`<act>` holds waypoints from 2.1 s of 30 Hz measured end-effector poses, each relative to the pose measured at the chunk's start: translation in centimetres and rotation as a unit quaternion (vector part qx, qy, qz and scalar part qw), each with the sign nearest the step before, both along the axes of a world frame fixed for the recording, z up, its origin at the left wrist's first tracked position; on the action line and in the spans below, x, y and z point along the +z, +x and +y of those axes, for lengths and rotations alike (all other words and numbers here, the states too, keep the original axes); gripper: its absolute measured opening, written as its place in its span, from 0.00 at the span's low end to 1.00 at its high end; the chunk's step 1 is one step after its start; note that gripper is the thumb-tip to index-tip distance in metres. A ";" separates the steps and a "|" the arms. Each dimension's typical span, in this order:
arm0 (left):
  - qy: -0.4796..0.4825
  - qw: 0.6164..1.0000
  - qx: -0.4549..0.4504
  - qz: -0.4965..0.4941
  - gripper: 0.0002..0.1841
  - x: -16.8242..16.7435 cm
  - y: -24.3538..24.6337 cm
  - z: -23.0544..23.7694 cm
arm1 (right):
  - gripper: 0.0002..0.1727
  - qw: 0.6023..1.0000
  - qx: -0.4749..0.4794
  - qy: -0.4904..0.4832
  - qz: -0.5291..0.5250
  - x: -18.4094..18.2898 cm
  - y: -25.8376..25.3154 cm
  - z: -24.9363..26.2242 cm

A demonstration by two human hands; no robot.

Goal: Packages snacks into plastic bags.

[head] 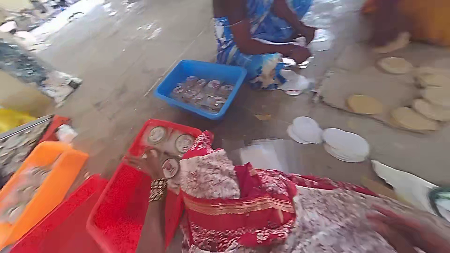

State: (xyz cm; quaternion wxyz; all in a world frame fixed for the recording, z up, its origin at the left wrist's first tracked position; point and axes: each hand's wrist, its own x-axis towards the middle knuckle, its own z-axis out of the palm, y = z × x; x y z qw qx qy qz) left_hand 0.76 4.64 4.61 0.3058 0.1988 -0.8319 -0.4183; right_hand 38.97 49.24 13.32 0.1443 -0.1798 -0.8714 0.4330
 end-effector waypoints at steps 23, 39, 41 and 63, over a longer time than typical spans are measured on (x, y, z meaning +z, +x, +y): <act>0.267 0.778 -0.532 -0.199 0.20 2.2 11.1 29.0 | 0.14 0.998 -0.047 -0.046 0.005 -13.9 -18.5 -0.7; 0.166 0.683 -0.703 -0.108 0.06 0.0 12.6 29.8 | 0.15 0.938 -0.086 0.167 0.290 -14.1 -14.1 -0.6; 0.182 0.680 -0.701 -0.112 0.08 0.2 13.0 29.8 | 0.14 0.937 -0.082 0.155 0.301 -14.0 -14.0 -0.6; 0.190 0.658 -0.725 -0.074 0.06 0.3 13.0 30.0 | 0.47 0.930 -0.043 -0.279 0.236 -11.7 -13.0 -0.7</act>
